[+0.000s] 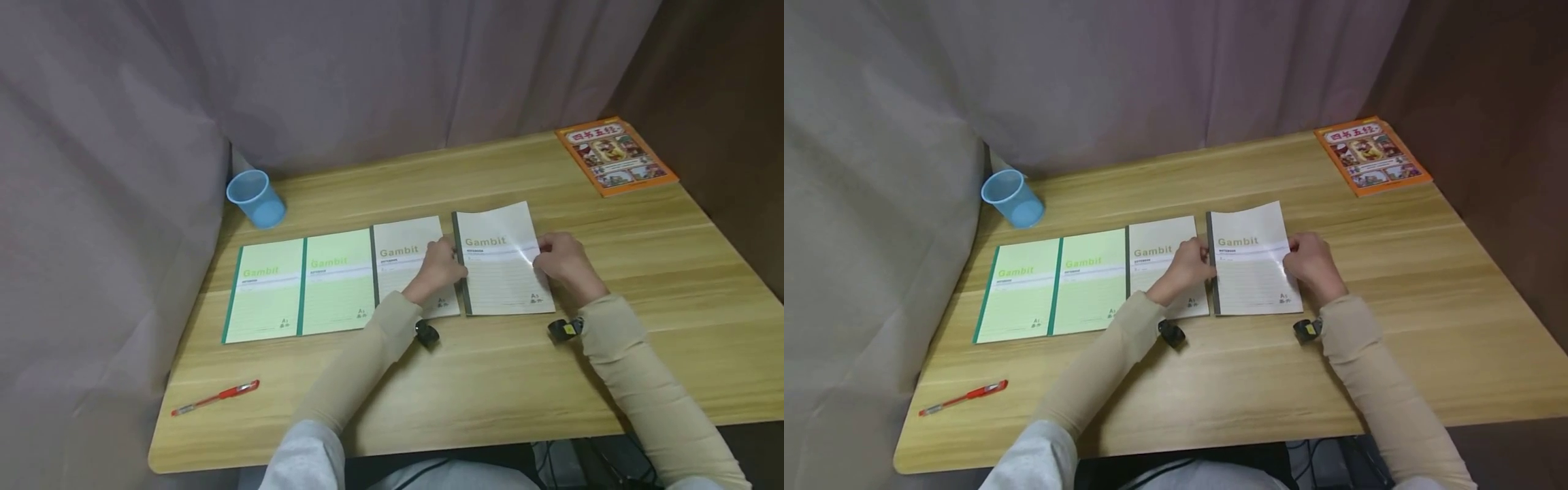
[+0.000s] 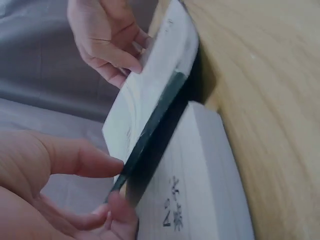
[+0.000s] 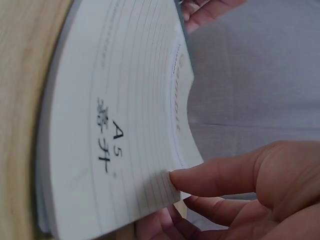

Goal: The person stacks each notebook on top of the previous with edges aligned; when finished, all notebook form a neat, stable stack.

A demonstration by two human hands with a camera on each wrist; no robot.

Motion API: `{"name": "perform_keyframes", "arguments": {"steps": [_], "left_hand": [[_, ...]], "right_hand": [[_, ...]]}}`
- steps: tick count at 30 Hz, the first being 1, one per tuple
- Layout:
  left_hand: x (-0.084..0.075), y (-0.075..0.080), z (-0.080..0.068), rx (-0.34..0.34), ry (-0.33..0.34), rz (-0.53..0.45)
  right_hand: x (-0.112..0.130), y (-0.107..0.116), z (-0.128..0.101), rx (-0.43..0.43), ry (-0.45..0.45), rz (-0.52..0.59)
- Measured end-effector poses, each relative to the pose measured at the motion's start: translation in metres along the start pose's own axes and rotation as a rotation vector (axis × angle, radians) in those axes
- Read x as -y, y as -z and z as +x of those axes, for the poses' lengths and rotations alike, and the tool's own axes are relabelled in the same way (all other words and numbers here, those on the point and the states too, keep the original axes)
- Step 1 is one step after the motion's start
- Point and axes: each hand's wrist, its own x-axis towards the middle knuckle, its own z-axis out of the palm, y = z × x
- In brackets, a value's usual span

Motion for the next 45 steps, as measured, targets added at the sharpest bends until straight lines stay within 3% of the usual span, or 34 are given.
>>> {"name": "perform_keyframes", "arguments": {"steps": [9,14,17,26,33,45], "left_hand": [[0.000,-0.004,-0.001,0.009,0.025,-0.286],[0.004,-0.007,-0.002,-0.041,0.092,-0.412],[0.006,-0.004,-0.004,-0.067,0.091,-0.463],[0.013,0.006,-0.006,-0.058,0.127,-0.509],[0.018,0.016,-0.010,-0.080,0.153,-0.512],[0.036,0.033,-0.015,-0.063,0.159,-0.553]], "right_hand": [[0.002,0.001,-0.001,0.019,0.022,0.008],[0.003,0.001,-0.002,0.049,0.033,0.056],[0.006,0.002,-0.002,0.069,0.027,0.085],[0.016,0.001,-0.003,0.011,0.076,0.066],[0.027,-0.002,-0.003,0.021,0.107,0.089],[0.043,-0.014,-0.001,0.040,0.131,0.136]]}}
